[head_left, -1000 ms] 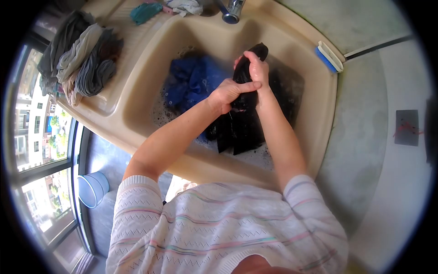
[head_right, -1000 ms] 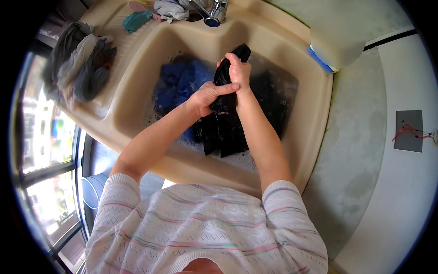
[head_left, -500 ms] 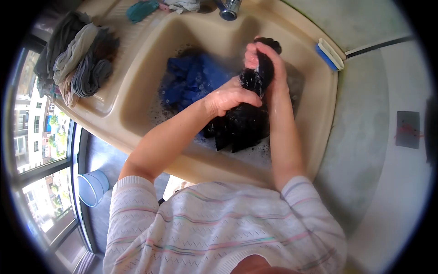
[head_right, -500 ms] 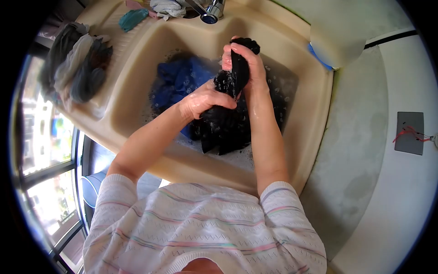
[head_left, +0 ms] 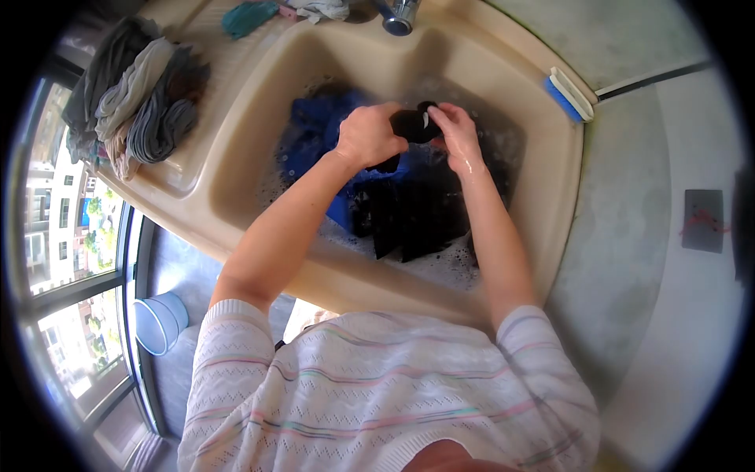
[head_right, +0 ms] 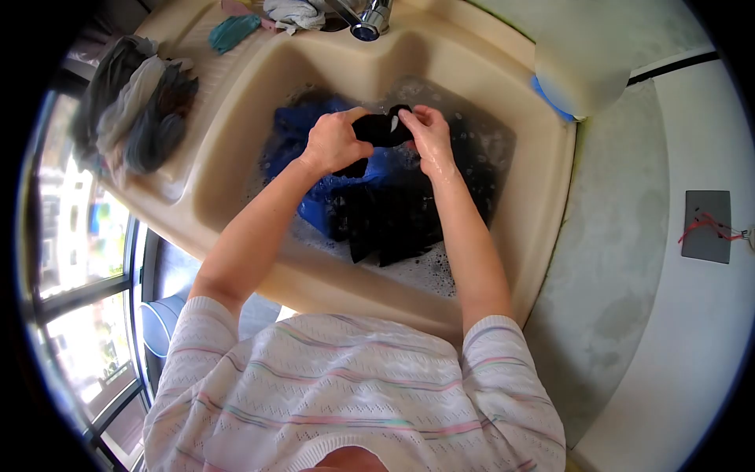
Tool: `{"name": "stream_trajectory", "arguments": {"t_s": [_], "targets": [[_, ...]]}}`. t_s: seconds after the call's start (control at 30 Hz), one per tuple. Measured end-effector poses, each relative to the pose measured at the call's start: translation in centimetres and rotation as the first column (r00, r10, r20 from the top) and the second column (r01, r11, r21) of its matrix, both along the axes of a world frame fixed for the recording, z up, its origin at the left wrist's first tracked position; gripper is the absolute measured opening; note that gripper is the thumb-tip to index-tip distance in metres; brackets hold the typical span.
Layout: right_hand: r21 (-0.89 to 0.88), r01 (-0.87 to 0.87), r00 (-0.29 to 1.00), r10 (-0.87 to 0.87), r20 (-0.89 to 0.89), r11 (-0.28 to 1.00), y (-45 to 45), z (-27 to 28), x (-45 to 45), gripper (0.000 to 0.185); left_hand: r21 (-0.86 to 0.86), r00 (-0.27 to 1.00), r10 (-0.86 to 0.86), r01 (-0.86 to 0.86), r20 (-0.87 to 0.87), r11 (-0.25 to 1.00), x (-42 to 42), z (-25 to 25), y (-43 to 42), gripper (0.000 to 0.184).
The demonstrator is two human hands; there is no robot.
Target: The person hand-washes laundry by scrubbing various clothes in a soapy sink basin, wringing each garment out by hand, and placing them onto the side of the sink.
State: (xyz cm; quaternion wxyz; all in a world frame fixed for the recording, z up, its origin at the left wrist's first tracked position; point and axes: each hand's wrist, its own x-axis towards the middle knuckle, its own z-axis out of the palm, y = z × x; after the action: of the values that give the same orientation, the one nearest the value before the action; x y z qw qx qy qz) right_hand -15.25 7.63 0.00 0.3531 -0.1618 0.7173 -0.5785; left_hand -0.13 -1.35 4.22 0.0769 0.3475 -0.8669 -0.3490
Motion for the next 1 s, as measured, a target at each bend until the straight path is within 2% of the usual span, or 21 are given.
{"name": "stream_trajectory", "arguments": {"t_s": [0.03,0.1,0.13,0.17,0.2,0.23,0.3,0.4,0.43,0.5,0.53,0.63,0.7,0.8,0.9,0.93,1.0], "targets": [[-0.063,-0.138,0.983,0.129,-0.133,0.988,0.7,0.3,-0.5,0.041,0.019,0.999,-0.021,0.022,-0.043,1.0,0.1,-0.3,-0.3,0.044],[-0.126,-0.421,0.848,0.34,-0.407,0.898,1.8,1.8,-1.2,0.048,0.056,0.989,-0.058,0.066,-0.133,0.996,0.4,-0.9,-0.8,0.047],[-0.11,-0.558,0.756,0.449,-0.476,0.822,1.9,2.5,-0.8,0.051,0.192,0.977,-0.053,0.093,-0.205,0.977,0.5,-0.9,-0.9,0.045],[-0.084,-0.679,0.646,0.538,-0.541,0.73,2.1,3.5,-0.1,0.055,0.32,0.96,-0.041,0.132,-0.276,0.938,0.5,-0.9,-1.0,0.044],[0.191,-0.685,0.541,0.667,-0.512,0.703,2.5,5.6,1.2,0.06,0.436,0.939,-0.023,0.181,-0.344,0.881,0.4,-0.8,-1.0,0.042],[0.152,-0.701,0.539,0.656,-0.528,0.697,2.6,5.6,1.8,0.062,0.533,0.924,0.001,0.22,-0.383,0.817,0.3,-0.6,-1.0,0.041],[-0.054,-0.684,0.691,0.621,-0.37,0.728,2.4,5.0,1.4,0.061,0.695,0.894,0.071,0.292,-0.442,0.657,0.5,-0.2,-0.8,0.041],[-0.369,-0.54,0.839,0.514,-0.176,0.756,2.6,5.5,1.7,0.058,0.741,0.836,0.134,0.383,-0.532,0.552,0.6,0.6,-0.8,0.052],[-0.393,-0.477,0.867,0.494,-0.065,0.786,2.6,6.1,1.6,0.054,0.776,0.822,0.16,0.425,-0.546,0.465,0.7,1.0,-0.5,0.056],[-0.474,-0.337,0.923,0.386,0.007,0.814,1.7,5.7,1.8,0.048,0.816,0.794,0.217,0.507,-0.568,0.279,1.0,1.8,0.2,0.065],[-0.497,-0.245,0.954,0.298,0.029,0.833,1.1,5.4,2.4,0.045,0.877,0.858,0.19,0.452,-0.478,0.164,1.1,0.9,0.1,0.067],[-0.555,0.009,0.986,0.085,0.144,0.832,-0.6,4.7,5.0,0.034,0.895,0.85,0.304,0.445,-0.431,0.027,0.7,0.3,1.5,0.064],[-0.514,0.077,0.996,-0.044,0.077,0.855,-1.7,3.3,5.3,0.032,0.897,0.838,0.336,0.439,-0.43,0.051,0.8,0.7,2.0,0.059],[-0.373,-0.08,0.959,-0.031,-0.282,0.924,-2.2,2.6,4.3,0.031,0.905,0.814,0.402,0.409,-0.42,0.117,0.5,0.6,2.6,0.052],[-0.249,-0.285,0.833,0.11,-0.542,0.926,-2.7,1.7,2.2,0.031,0.917,0.839,0.373,0.343,-0.396,0.203,-0.1,0.4,2.7,0.046],[-0.161,-0.308,0.857,0.2,-0.476,0.938,-2.6,1.3,1.8,0.031,0.925,0.851,0.367,0.322,-0.376,0.202,-0.2,0.3,2.5,0.045],[-0.167,-0.427,0.87,0.354,-0.344,0.889,-2.0,2.4,1.6,0.032,0.939,0.872,0.358,0.277,-0.334,0.202,-0.2,0.0,2.2,0.041]]}}
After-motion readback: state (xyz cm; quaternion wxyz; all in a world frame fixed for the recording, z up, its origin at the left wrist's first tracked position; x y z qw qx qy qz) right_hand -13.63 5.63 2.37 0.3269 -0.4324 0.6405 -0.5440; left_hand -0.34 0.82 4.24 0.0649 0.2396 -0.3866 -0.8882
